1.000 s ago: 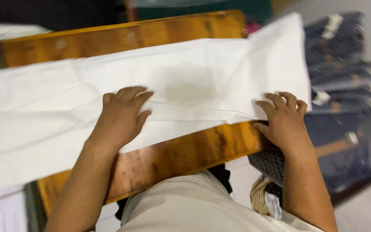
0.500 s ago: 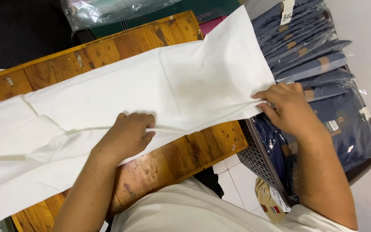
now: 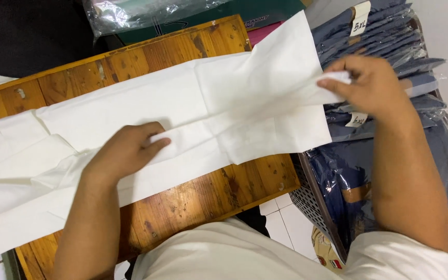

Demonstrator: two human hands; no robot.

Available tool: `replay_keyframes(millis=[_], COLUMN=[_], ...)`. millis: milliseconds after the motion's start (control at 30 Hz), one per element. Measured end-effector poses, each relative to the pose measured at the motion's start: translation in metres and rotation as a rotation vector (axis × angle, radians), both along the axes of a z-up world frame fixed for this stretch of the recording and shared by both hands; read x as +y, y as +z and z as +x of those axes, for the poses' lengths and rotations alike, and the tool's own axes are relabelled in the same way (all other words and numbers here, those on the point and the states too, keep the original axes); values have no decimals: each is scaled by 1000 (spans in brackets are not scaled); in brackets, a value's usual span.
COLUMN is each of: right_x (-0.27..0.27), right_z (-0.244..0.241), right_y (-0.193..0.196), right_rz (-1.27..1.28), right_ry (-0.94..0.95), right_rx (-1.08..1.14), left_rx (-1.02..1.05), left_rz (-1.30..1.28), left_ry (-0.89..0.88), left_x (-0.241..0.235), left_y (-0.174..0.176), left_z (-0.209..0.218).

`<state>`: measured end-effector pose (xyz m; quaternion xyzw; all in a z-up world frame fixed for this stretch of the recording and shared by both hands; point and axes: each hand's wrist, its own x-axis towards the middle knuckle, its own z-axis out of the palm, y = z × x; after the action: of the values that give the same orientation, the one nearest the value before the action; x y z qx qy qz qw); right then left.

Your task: Folding a white shirt and preparing it for packaging on a wooden workbench.

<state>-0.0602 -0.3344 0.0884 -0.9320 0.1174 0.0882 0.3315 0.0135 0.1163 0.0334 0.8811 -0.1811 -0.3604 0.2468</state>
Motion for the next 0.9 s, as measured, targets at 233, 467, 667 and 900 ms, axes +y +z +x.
replay_keyframes(millis=[233, 467, 667, 900], right_x=[-5, -1, 6, 27], right_z=[48, 36, 19, -20], right_y=[-19, -18, -31, -53], right_rz=[58, 84, 63, -320], right_ry=[61, 27, -133, -145], right_rx=[-57, 8, -193, -505], left_rx=[-40, -370, -800, -618], left_rz=[226, 352, 277, 257], left_ry=[100, -66, -37, 191], left_x=[53, 92, 95, 106], left_y=[-7, -38, -44, -30], left_z=[15, 8, -15, -58])
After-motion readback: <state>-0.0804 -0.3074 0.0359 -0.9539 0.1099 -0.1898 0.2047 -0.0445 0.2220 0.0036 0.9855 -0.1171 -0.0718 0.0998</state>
